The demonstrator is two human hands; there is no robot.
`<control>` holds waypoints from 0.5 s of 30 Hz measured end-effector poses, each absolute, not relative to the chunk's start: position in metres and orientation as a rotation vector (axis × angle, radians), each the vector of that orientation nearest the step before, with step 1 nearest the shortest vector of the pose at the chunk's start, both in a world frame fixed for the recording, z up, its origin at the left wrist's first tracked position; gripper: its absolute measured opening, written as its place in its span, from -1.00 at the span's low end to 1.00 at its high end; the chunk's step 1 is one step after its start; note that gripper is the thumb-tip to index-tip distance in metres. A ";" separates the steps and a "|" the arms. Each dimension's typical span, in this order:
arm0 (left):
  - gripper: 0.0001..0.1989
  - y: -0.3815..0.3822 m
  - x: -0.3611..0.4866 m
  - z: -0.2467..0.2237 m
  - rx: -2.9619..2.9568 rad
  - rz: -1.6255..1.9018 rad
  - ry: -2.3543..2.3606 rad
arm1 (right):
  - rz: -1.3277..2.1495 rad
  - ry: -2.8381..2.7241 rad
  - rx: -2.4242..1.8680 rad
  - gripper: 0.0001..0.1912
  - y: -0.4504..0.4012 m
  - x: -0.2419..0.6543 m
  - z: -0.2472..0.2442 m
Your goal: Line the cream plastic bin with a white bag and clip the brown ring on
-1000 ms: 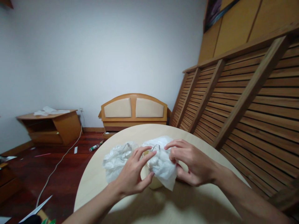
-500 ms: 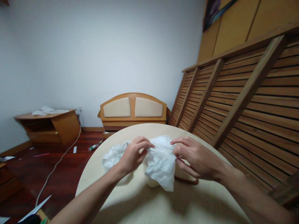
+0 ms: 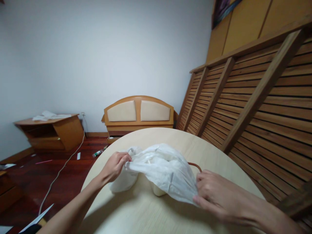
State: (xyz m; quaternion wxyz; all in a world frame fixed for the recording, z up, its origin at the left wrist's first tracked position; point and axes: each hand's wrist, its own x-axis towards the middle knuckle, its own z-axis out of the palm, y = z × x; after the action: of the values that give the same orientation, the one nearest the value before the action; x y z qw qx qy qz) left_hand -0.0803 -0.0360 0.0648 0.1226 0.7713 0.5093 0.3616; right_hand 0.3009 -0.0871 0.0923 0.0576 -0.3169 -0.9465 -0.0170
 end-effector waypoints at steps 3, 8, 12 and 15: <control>-0.57 -0.032 -0.065 0.077 2.240 1.206 1.434 | 0.099 -2.714 -1.104 -0.47 -0.086 0.293 0.102; -0.66 -0.014 -0.032 0.091 2.210 1.015 1.272 | 0.043 -2.285 -1.308 -0.71 -0.061 0.286 0.112; -0.57 0.011 -0.018 0.086 2.011 0.933 1.149 | 0.180 -2.186 -1.303 -0.72 -0.042 0.279 0.099; -0.70 0.031 -0.013 0.081 2.002 0.962 1.229 | 0.312 -2.005 -1.305 -0.64 -0.021 0.278 0.088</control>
State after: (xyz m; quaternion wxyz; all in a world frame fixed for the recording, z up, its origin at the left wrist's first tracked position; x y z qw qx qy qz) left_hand -0.0126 0.0311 0.0806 0.2973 0.7530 0.4623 0.3618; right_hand 0.2782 -0.0211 0.0885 0.3564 -0.5054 -0.7765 0.1206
